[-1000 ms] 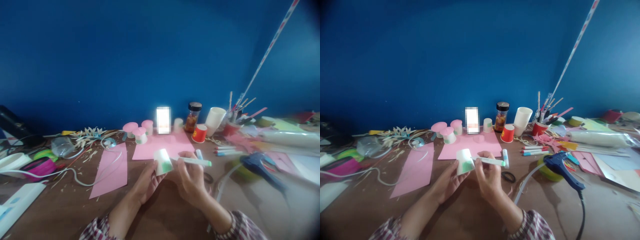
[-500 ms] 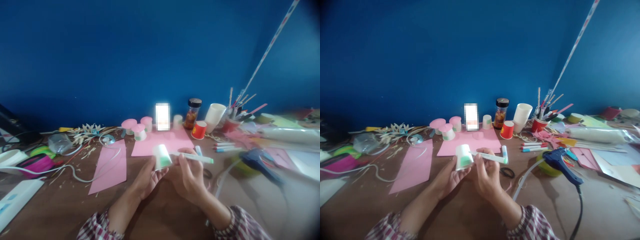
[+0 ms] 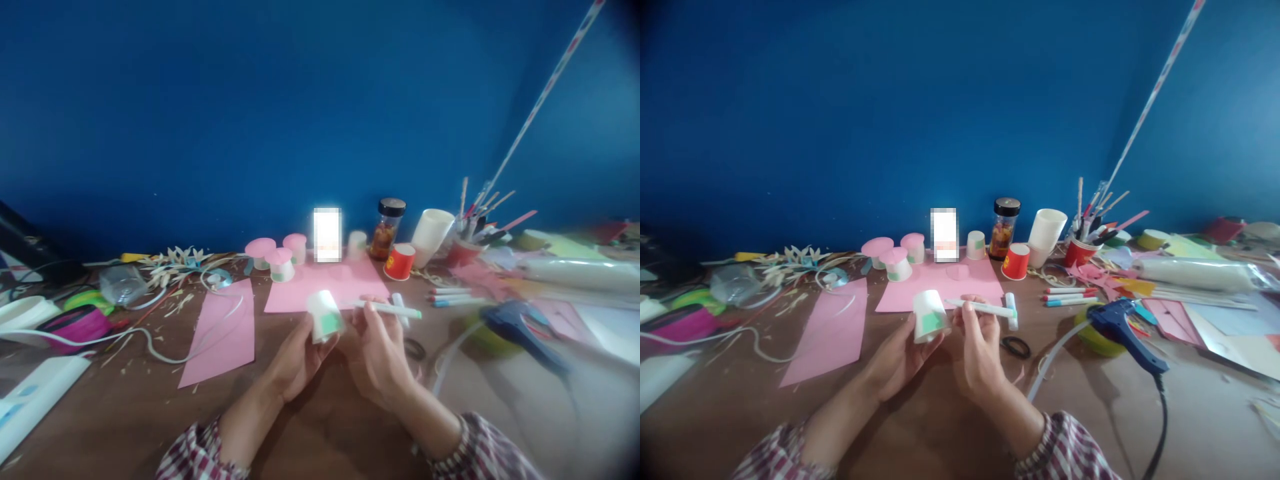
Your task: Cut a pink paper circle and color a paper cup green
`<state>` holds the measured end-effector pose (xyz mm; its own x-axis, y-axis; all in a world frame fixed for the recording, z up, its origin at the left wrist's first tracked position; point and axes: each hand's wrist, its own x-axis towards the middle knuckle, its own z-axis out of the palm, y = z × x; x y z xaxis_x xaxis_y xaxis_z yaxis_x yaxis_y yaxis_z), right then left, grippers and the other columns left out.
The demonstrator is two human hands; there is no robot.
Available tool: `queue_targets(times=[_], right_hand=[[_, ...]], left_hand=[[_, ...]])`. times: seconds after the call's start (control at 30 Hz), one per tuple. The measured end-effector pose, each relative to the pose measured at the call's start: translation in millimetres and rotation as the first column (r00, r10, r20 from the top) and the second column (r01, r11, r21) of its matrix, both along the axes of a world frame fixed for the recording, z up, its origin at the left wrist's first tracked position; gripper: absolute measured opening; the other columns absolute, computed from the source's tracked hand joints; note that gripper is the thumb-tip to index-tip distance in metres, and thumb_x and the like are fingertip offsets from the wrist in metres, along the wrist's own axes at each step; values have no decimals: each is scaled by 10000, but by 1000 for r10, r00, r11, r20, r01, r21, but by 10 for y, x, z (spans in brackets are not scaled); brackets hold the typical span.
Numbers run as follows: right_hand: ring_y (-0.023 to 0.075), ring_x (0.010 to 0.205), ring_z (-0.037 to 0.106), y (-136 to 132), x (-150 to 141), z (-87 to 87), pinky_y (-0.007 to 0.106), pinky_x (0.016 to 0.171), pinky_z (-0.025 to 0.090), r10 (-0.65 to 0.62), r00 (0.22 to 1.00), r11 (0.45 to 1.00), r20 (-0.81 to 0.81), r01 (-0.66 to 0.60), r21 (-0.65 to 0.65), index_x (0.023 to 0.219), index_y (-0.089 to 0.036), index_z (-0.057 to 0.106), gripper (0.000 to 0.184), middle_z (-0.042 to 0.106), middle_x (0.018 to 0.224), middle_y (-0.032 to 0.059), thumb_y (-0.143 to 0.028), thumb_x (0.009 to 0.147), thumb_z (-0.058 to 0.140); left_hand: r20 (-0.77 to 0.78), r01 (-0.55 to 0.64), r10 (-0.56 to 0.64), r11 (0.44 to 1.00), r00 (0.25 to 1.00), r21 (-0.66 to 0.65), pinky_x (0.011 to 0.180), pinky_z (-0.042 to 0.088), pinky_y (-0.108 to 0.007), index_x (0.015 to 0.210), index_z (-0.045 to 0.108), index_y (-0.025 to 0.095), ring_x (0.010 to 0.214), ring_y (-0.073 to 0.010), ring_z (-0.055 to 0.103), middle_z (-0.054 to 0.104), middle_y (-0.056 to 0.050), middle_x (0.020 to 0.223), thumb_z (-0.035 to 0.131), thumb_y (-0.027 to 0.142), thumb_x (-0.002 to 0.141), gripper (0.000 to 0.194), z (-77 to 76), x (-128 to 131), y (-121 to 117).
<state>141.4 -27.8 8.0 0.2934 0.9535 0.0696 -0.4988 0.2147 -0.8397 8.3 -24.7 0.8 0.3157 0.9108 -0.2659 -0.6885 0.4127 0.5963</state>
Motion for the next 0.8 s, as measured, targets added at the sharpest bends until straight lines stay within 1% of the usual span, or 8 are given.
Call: queue_targets(times=[0.07,0.13,0.23,0.37,0.5,0.6,0.7,0.8], right_hand=[[118,698,540,1,-13,15,269,719,468,-33,997,999,-66,33,-2,890,-206,606,152,567,746,-19,-353,853,622],[126,701,549,-5,-21,34,289,740,480,-29,995,1000,-94,28,-7,813,-198,606,167,566,728,-15,-359,854,618],[133,733,562,-16,-19,57,319,798,483,47,994,999,-103,-47,-2,744,-188,610,198,584,726,-9,-353,853,621],[129,728,566,-17,-17,64,333,826,484,109,983,994,-147,-109,8,791,-197,637,144,607,710,-22,-334,826,662],[130,723,573,-16,-25,48,343,835,485,108,978,994,-177,-106,21,799,-192,644,131,619,700,-20,-318,815,678],[132,723,573,-19,-35,34,339,827,487,102,982,995,-160,-100,20,808,-187,637,131,616,696,-14,-313,823,671],[134,727,574,-18,-42,30,346,829,491,101,982,995,-159,-100,17,818,-188,624,135,609,715,-12,-317,824,666],[141,728,579,-16,-24,53,340,788,503,90,992,996,-87,-92,-14,830,-192,603,161,600,737,-3,-351,847,625]], left_hand=[[1,-24,24,1000,1000,-18,1058,410,-395,1121,615,120,1190,-250,536,606,-126,1237,504,318,908,311,-11,2,13],[-8,-61,61,998,998,-34,1032,439,-375,1115,613,96,1130,-237,579,615,-146,1212,507,325,906,328,-36,-6,38],[-21,-142,142,990,990,-12,1011,457,-340,1093,619,94,1109,-221,593,631,-138,1184,535,303,894,300,-81,-20,77],[-27,-200,201,980,979,16,996,463,-309,1035,642,122,1101,-199,599,666,-97,1120,545,265,889,225,-101,-10,93],[11,-159,159,986,987,52,1034,420,-320,985,666,100,1090,-201,600,689,-100,1063,522,246,889,227,-68,7,81],[-18,-114,115,991,993,66,1057,388,-328,984,676,103,1130,-217,579,689,-97,1082,548,240,865,222,-56,-6,79],[-54,-91,96,992,994,88,1068,363,-331,1024,666,135,1168,-211,551,668,-84,1142,579,256,857,223,-81,-33,77],[-61,-35,42,993,997,111,1067,356,-400,1052,647,189,1164,-224,550,658,-66,1152,585,294,860,228,-119,-54,63]])
